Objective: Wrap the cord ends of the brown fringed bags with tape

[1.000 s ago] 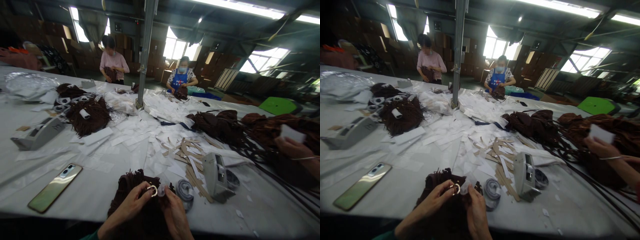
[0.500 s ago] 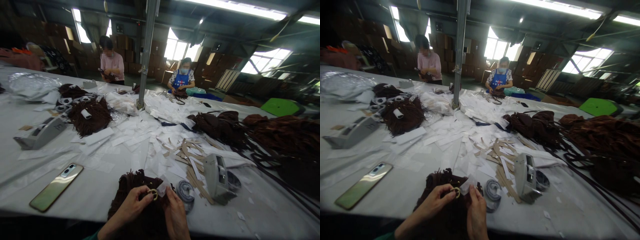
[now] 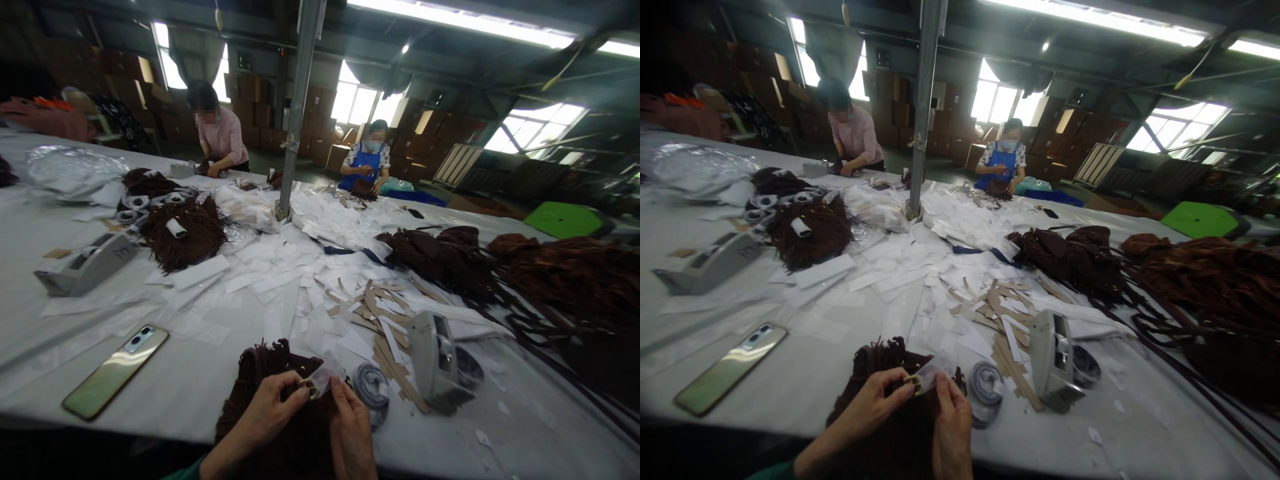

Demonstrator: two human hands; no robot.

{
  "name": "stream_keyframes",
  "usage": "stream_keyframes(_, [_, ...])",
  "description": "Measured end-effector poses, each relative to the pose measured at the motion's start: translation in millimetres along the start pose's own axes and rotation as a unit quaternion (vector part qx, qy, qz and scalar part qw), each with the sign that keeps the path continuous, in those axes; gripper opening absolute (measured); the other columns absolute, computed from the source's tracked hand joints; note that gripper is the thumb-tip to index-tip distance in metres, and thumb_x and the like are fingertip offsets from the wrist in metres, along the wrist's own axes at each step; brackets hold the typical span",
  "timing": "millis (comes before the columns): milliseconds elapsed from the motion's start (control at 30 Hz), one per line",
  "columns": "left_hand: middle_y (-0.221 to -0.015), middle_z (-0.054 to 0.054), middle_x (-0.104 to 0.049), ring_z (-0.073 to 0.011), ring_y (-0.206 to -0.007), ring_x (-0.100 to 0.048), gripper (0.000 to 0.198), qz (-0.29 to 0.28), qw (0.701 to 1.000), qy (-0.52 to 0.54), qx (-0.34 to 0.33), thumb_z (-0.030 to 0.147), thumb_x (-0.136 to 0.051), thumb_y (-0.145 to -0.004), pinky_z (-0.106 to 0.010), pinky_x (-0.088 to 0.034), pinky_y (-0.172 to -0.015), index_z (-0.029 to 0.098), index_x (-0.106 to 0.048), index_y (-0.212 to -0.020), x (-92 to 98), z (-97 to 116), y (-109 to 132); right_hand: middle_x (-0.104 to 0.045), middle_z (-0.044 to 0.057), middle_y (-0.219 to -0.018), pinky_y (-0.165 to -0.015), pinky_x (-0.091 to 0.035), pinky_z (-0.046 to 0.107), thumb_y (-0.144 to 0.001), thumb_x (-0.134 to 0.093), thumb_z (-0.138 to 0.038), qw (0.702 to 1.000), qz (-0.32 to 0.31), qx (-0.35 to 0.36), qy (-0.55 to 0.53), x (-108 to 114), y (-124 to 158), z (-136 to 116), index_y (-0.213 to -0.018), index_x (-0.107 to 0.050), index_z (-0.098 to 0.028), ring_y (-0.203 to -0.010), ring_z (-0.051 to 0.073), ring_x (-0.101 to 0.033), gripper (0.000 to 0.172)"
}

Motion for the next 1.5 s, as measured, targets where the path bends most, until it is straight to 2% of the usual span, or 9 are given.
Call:
stream_keyframes(267, [-0.081,-0.002,-0.058,-0.0165,-0.076,-0.049,0.029,0.0,0.999,0.025,-0.033,0.041,-0.051,-0.09,-0.026,-0.038,-0.07,0.015,-0.061,-0.087,-0.2,9.2,-0.9,-0.074,0.007,-0.092,-0.074,-0.052,0.032,-0.077,-0.071,-0.045,0.99,-0.019,0.051,0.13,10.8,-3.7,5.2,-0.1,-0.074,-0.019,-0.081,0.022,-0.065,0.035])
stream_keyframes(500, [-0.085,0.0,-0.05,-0.0151,-0.078,-0.045,0.02,-0.078,0.988,0.129,-0.024,0.026,-0.047,-0.088,-0.027,-0.036,-0.072,0.019,-0.049,-0.107,-3.7,8.1,1.8,-0.074,0.008,-0.091,-0.076,-0.055,0.032,-0.082,-0.064,-0.047,0.966,-0.059,0.105,0.227,2.8,-0.5,-9.3,-0.105,-0.073,-0.018,-0.086,0.024,-0.066,0.038])
stream_keyframes(633, [-0.096,-0.001,-0.054,-0.0167,-0.088,-0.048,0.035,-0.116,0.98,0.159,-0.014,0.013,-0.046,-0.08,-0.03,-0.038,-0.081,0.021,-0.049,-0.114,-1.1,6.9,1.9,-0.074,0.009,-0.095,-0.079,-0.056,0.034,-0.082,-0.062,-0.05,0.96,-0.044,0.127,0.246,3.7,-0.8,-11.3,-0.106,-0.072,-0.017,-0.089,0.026,-0.067,0.042])
stream_keyframes(767, [-0.111,-0.005,-0.054,-0.0205,-0.104,-0.049,0.053,-0.068,0.993,0.088,-0.031,0.019,-0.05,-0.086,-0.035,-0.035,-0.097,0.022,-0.04,-0.137,5.5,5.2,2.0,-0.072,0.011,-0.103,-0.088,-0.052,0.034,-0.079,-0.064,-0.053,0.925,0.017,0.198,0.325,13.6,-0.7,-18.4,-0.106,-0.071,-0.016,-0.1,0.027,-0.064,0.046])
stream_keyframes(933, [-0.126,-0.008,-0.058,-0.0251,-0.117,-0.05,0.055,-0.056,0.997,0.05,-0.034,0.022,-0.055,-0.086,-0.038,-0.033,-0.106,0.021,-0.042,-0.14,6.9,2.7,0.0,-0.069,0.006,-0.069,-0.06,-0.05,0.028,-0.083,-0.059,-0.05,0.881,-0.008,0.22,0.418,8.3,2.6,-26.7,-0.088,-0.07,-0.019,-0.064,0.02,-0.062,0.034])
stream_keyframes(1000, [-0.136,-0.007,-0.054,-0.0268,-0.126,-0.045,0.051,-0.068,0.995,0.061,-0.047,0.023,-0.056,-0.086,-0.039,-0.028,-0.111,0.021,-0.048,-0.136,7.7,6.4,-1.2,-0.069,0.005,-0.069,-0.062,-0.049,0.028,-0.082,-0.061,-0.05,0.897,-0.053,0.187,0.396,0.3,1.0,-27.8,-0.081,-0.069,-0.02,-0.064,0.019,-0.061,0.031])
stream_keyframes(1200, [-0.129,-0.008,-0.06,-0.0271,-0.12,-0.052,0.051,-0.08,0.993,0.073,-0.048,0.022,-0.058,-0.085,-0.041,-0.035,-0.108,0.021,-0.049,-0.135,10.5,7.3,-5.8,-0.071,0.011,-0.103,-0.078,-0.054,0.039,-0.081,-0.064,-0.048,0.969,-0.149,0.031,0.193,-20.9,-5.6,-24.8,-0.119,-0.062,-0.02,-0.088,0.027,-0.067,0.047])
stream_keyframes(1333, [-0.134,-0.008,-0.056,-0.0269,-0.125,-0.048,0.048,-0.039,0.995,0.067,-0.07,0.021,-0.058,-0.085,-0.04,-0.032,-0.111,0.021,-0.052,-0.132,15.3,3.3,-7.4,-0.071,0.012,-0.106,-0.088,-0.052,0.039,-0.082,-0.062,-0.05,0.927,-0.13,0.115,0.334,-19.2,-3.3,-31.6,-0.119,-0.064,-0.018,-0.096,0.027,-0.065,0.049])
stream_keyframes(1500, [-0.128,-0.007,-0.057,-0.0254,-0.124,-0.047,0.045,-0.078,0.989,0.105,-0.072,0.022,-0.058,-0.087,-0.037,-0.032,-0.11,0.023,-0.053,-0.132,12.2,7.6,-4.0,-0.073,0.009,-0.085,-0.072,-0.054,0.028,-0.088,-0.05,-0.053,0.843,-0.101,0.209,0.485,-13.5,1.9,-26.4,-0.112,-0.067,-0.017,-0.079,0.022,-0.067,0.046])
Point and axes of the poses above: each hand's wrist, its own y-axis away from the middle knuckle, its own x-axis out of the back of the hand, z = x × y, the point moved 6 cm from there along -y, towards the middle knuckle
